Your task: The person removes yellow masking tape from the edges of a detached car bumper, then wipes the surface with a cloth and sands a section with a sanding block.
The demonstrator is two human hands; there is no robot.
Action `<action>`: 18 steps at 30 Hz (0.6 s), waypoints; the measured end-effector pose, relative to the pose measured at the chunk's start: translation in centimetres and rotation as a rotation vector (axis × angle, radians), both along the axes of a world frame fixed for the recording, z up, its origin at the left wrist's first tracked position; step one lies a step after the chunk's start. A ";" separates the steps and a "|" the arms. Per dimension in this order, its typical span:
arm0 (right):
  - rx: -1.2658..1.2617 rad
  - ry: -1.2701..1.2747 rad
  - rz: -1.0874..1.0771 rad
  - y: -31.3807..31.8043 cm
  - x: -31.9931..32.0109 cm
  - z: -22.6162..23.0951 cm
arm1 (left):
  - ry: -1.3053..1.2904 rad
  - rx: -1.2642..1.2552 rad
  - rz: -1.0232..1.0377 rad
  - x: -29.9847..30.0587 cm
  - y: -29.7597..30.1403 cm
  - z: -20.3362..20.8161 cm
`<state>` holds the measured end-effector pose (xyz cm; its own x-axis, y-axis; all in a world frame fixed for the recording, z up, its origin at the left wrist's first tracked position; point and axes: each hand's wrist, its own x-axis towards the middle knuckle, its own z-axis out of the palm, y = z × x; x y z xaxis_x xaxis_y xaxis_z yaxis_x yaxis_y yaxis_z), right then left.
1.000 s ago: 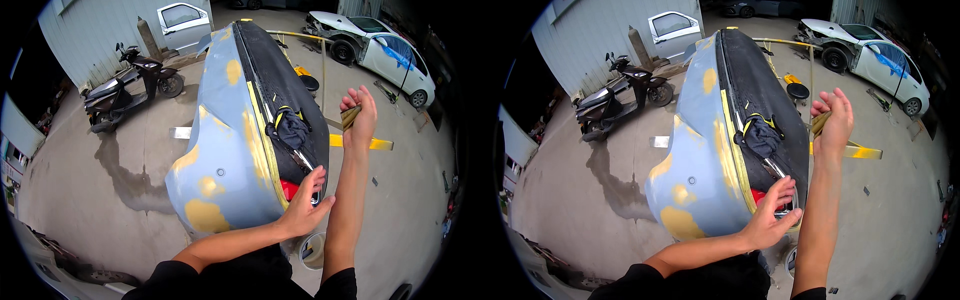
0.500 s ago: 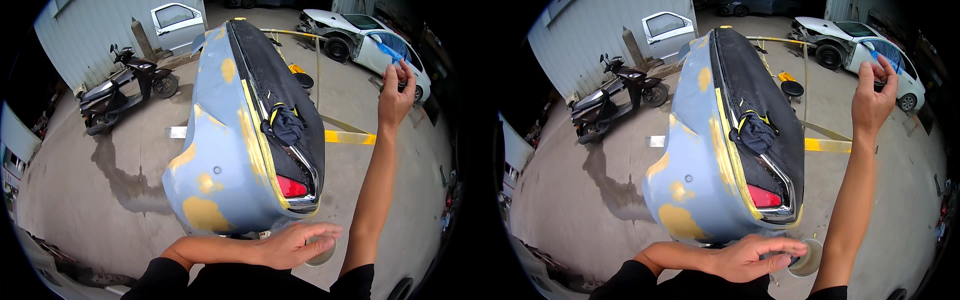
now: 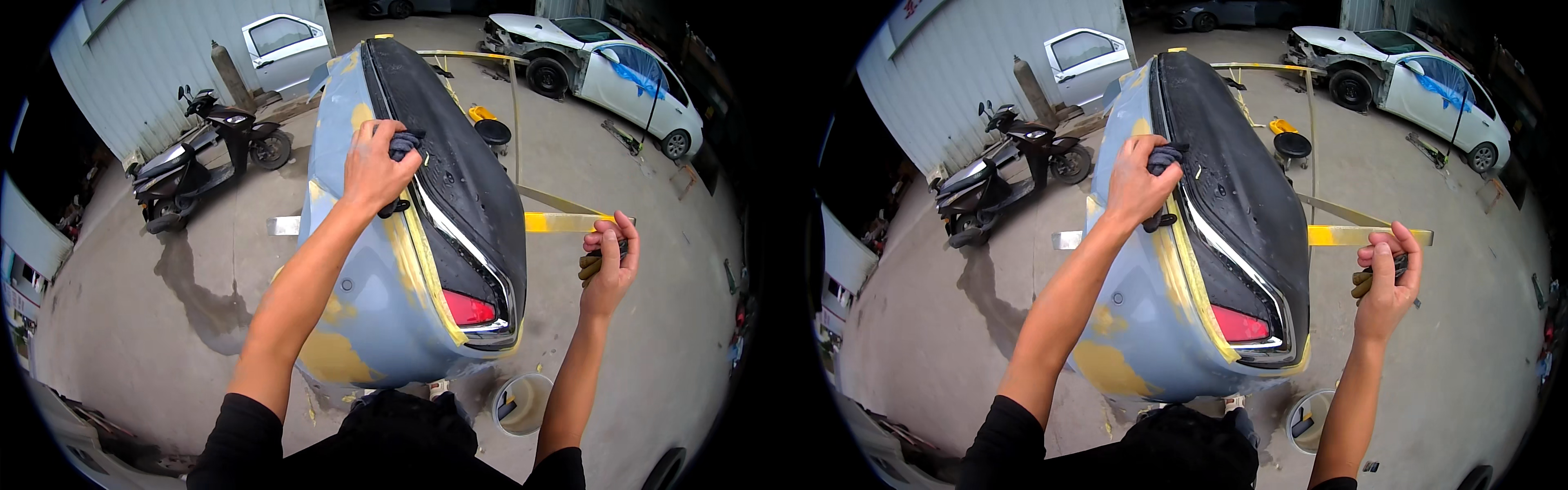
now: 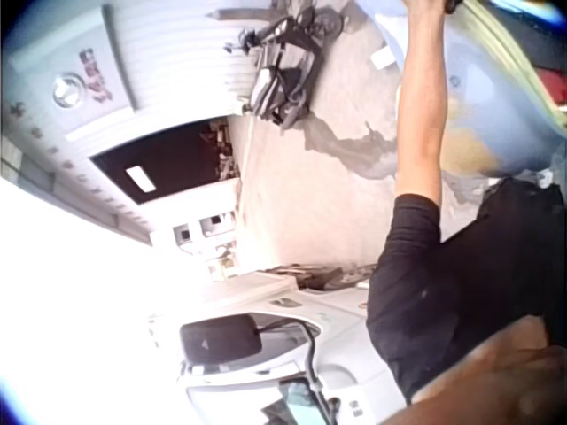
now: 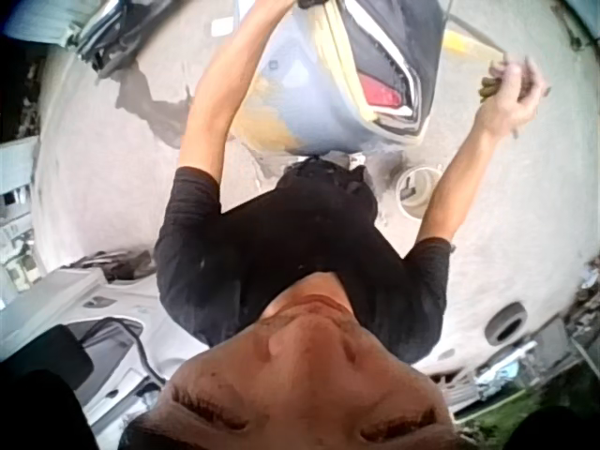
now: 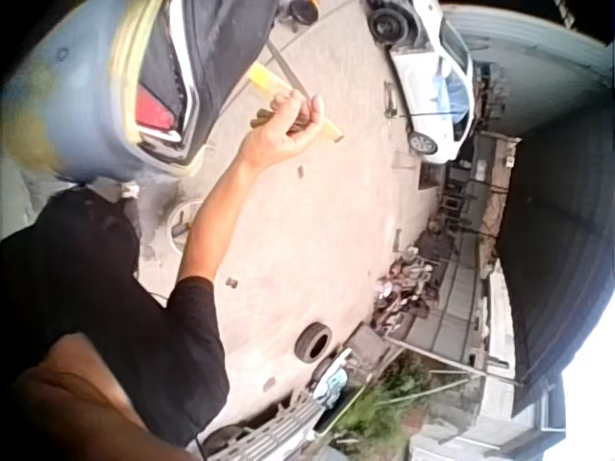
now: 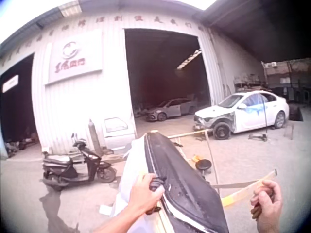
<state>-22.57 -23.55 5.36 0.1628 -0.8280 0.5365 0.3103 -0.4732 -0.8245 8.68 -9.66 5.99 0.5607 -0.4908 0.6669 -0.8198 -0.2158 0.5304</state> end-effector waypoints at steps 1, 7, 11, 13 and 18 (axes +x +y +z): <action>0.009 0.000 -0.006 0.2 -0.8 -0.6 | 0.028 0.055 0.022 2.2 0.1 0.0; 0.051 0.008 0.083 2.9 -1.3 -2.1 | -0.007 0.231 0.217 3.5 0.1 -4.4; 0.132 0.017 0.145 4.9 -0.5 -3.1 | -0.285 0.098 -0.002 -1.4 2.6 -6.8; 0.158 0.032 0.187 6.0 0.4 -3.0 | -0.352 0.098 -0.086 -4.4 3.9 -7.2; 0.224 0.069 0.283 10.3 2.3 -3.3 | -0.441 0.098 -0.312 -10.5 6.7 -8.2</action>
<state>-20.25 -13.23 2.01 0.4322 -0.8405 0.3266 0.3430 -0.1818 -0.9216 -1.82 -2.97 -2.17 0.0563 -0.6609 0.7484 -0.9929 0.0420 0.1117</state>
